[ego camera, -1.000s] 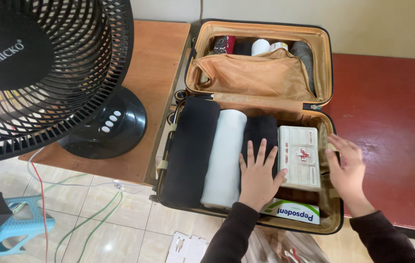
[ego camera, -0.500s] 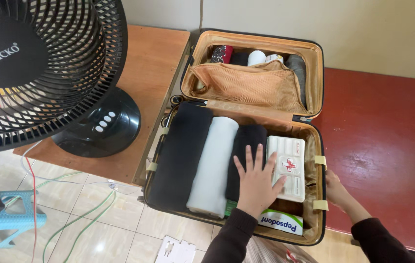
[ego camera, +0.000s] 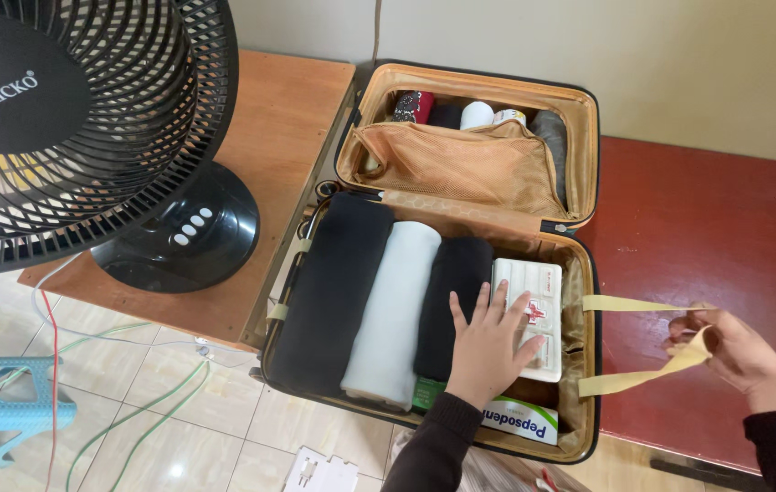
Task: The person folds a red patterned cloth on a table and places it into an open suitcase. They then add a first-aid kit and a box of toothpaste into the suitcase, securing the contents with a strap. Finally, they pick up a pink and black patterned cloth from a pile and begin to unfold it.
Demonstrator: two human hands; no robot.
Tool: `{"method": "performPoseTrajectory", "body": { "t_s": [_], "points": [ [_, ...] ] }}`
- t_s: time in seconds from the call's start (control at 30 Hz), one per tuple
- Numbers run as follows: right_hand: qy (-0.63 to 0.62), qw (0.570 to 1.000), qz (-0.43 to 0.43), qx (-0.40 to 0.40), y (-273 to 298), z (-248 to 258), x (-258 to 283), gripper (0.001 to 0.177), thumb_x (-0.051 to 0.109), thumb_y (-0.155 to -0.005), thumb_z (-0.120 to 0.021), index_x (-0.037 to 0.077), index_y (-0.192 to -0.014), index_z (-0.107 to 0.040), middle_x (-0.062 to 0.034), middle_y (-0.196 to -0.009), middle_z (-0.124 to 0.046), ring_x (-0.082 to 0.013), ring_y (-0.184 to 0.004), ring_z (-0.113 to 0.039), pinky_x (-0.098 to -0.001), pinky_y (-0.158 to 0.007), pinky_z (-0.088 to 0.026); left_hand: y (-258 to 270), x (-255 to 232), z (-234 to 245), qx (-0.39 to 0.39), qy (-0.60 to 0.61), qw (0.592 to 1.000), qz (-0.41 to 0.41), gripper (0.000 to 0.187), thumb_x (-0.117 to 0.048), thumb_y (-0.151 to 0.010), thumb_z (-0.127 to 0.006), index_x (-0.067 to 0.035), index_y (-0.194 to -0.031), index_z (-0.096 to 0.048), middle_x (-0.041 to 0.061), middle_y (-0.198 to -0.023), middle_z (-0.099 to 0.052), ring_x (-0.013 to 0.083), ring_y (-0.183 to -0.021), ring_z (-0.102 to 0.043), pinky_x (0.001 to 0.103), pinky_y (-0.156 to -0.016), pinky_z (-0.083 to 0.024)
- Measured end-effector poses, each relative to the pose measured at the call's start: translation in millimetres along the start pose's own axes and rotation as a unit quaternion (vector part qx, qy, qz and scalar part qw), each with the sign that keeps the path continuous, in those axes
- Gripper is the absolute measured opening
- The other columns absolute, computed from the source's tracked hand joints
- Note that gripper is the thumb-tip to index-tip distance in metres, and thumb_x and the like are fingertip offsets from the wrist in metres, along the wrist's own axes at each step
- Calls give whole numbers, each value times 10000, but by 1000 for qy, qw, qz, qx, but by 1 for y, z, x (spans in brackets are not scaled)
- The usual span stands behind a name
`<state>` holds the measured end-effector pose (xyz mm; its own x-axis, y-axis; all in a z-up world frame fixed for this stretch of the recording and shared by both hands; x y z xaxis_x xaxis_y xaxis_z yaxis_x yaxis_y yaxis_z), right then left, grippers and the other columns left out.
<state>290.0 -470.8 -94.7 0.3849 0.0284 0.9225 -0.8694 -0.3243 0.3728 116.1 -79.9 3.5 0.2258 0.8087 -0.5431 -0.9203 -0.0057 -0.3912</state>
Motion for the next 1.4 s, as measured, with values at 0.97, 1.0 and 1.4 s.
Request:
{"method": "performPoseTrajectory", "body": {
  "t_s": [0.97, 1.0, 1.4],
  "points": [
    [268, 957, -108, -9, 1, -318, 51, 988, 76, -804, -758, 251, -1636, -253, -136, -1113, -652, -227, -794, -701, -414, -656, -619, 73, 283, 178, 61, 35, 945, 320, 276, -224, -900, -689, 50, -913, -666, 302, -877, -691, 479, -895, -676, 533, -805, -546],
    [263, 959, -108, -13, 1, -314, 49, 985, 80, -819, -743, 261, -1645, -238, -131, -1113, -662, -232, -793, -703, -414, -649, -608, 71, 281, 180, 52, 34, 944, 325, 261, -211, -879, -701, 46, -910, -666, 298, -870, -692, 474, -887, -680, 530, -796, -550],
    [279, 959, 12, -41, -3, -290, 33, 603, 25, -942, -565, 72, -1515, -382, -105, -968, -701, -191, -826, -674, -352, -777, -571, 12, 232, 202, -20, 30, 987, 154, 69, 22, -910, -588, -10, -971, -590, 187, -942, -648, 399, -887, -655, 503, -751, -512]
  ]
}}
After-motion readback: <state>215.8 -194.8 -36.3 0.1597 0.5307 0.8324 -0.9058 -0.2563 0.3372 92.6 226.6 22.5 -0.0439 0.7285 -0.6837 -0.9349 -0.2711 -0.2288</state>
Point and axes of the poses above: each hand's wrist, its own y-axis away from the middle knuckle, its own z-axis out of the back of the hand, x = y × z, the point moved 5 cm from there along -y, towards the middle knuckle
